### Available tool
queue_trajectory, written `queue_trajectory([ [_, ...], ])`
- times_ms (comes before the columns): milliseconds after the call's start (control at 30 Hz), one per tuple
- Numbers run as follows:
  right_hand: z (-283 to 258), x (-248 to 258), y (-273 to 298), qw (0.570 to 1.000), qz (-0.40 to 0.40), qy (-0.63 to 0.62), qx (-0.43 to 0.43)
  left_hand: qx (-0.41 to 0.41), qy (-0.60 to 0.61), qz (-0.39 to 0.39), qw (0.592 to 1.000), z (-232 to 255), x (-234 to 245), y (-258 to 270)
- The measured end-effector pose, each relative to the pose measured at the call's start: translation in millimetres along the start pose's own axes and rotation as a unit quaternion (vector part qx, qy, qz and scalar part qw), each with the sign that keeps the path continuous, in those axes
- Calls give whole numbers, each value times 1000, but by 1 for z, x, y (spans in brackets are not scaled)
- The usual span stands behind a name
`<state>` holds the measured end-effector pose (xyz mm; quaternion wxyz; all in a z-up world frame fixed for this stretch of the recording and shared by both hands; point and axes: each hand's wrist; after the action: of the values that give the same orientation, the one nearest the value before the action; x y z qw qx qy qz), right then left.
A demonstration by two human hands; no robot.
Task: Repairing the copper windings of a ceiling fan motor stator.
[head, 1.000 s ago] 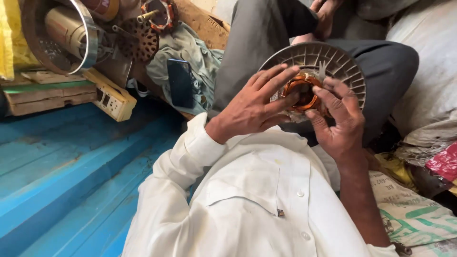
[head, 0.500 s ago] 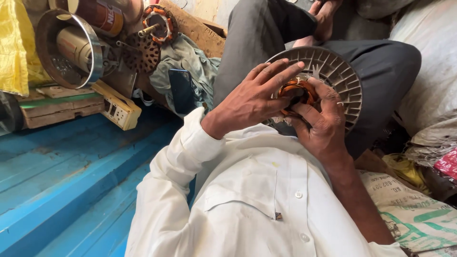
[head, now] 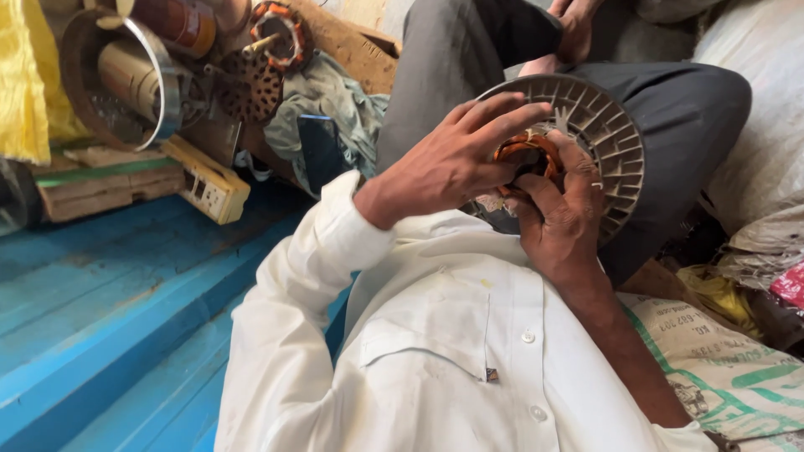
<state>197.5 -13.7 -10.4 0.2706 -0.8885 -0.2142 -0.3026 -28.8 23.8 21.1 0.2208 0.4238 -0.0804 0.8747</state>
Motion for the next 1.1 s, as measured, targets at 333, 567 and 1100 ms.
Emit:
queue_trajectory([
  [333,-3,-5,2,1000,-1,-9,-11,-18,37,-51,998,-4,4,-14],
  [567,-2,-9,4,999,22,-25,-6,-51,51,-35,997,-18,-12,-8],
  [1100,-2,-11,4,1000,23,-15,-1,-64,-49,-32,996,-1,10,-14],
])
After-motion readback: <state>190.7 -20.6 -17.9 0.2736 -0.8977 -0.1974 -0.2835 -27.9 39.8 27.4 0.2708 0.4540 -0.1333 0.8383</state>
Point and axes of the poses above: each hand's wrist, its own y-axis away from the middle knuckle, its own x-axis out of the back of the hand, z = x × y, and after that the axes turned 15 degrees about x, right-handed
